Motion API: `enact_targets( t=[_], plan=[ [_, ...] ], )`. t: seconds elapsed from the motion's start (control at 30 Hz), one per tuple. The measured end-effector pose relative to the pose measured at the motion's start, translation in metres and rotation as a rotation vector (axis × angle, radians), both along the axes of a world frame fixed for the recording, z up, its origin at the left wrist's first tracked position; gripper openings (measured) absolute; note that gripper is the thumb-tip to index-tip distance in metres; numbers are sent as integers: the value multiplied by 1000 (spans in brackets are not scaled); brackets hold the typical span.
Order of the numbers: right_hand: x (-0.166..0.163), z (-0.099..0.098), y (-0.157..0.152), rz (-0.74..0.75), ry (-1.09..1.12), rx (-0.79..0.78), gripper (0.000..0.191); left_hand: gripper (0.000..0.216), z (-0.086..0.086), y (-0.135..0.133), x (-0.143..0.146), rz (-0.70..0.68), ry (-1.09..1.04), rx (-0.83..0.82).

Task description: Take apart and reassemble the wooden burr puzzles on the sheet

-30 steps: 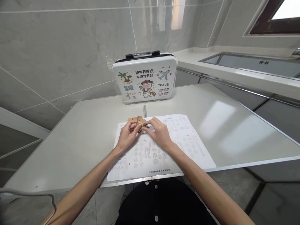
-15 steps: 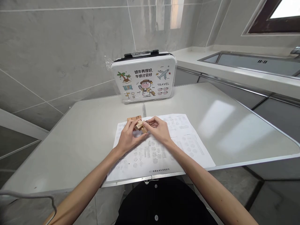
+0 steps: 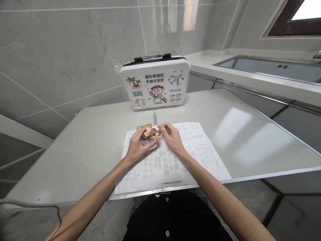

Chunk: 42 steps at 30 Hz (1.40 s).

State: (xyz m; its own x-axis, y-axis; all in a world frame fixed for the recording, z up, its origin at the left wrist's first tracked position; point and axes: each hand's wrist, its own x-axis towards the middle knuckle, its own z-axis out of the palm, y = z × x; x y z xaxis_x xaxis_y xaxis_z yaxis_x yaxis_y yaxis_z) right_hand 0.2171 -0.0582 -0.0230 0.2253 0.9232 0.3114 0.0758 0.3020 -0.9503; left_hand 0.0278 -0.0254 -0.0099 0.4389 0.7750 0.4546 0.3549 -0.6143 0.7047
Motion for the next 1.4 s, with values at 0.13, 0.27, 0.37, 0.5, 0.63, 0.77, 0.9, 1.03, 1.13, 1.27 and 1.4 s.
enact_targets(
  t=[0.13, 0.27, 0.37, 0.5, 0.63, 0.77, 0.9, 1.03, 1.13, 1.27, 1.4],
  plan=[
    [2, -1, 4, 119, 2, -72, 44, 63, 3, 1, 1, -62, -171, -223],
    [1, 1, 2, 242, 33, -119, 47, 67, 4, 1, -1, -172, -257, -423],
    [1, 5, -1, 324, 72, -180, 55, 67, 6, 0, -3, -215, -231, -412],
    [1, 11, -4, 409, 129, -278, 61, 68, 9, -1, -4, -243, -161, -345],
    [1, 9, -1, 374, 243, -336, 52, 75, 7, 1, -4, -198, -118, -319],
    [7, 0, 8, 257, 388, -352, 49, 78, -3, 9, -4, 9, -15, -130],
    [19, -11, 18, 120, 533, -316, 50, 62, -15, 20, -10, 161, 193, 110],
    [34, -23, 26, -36, 660, -252, 48, 54, -26, 28, -16, 167, 335, 143],
    [45, -30, 31, -138, 756, -208, 46, 55, -33, 31, -19, 167, 383, 101],
    [57, -35, 33, -226, 870, -162, 44, 56, -40, 34, -20, 150, 384, 90],
    [63, -33, 33, -250, 962, -140, 42, 54, -40, 35, -21, 128, 401, 79]
  ],
)
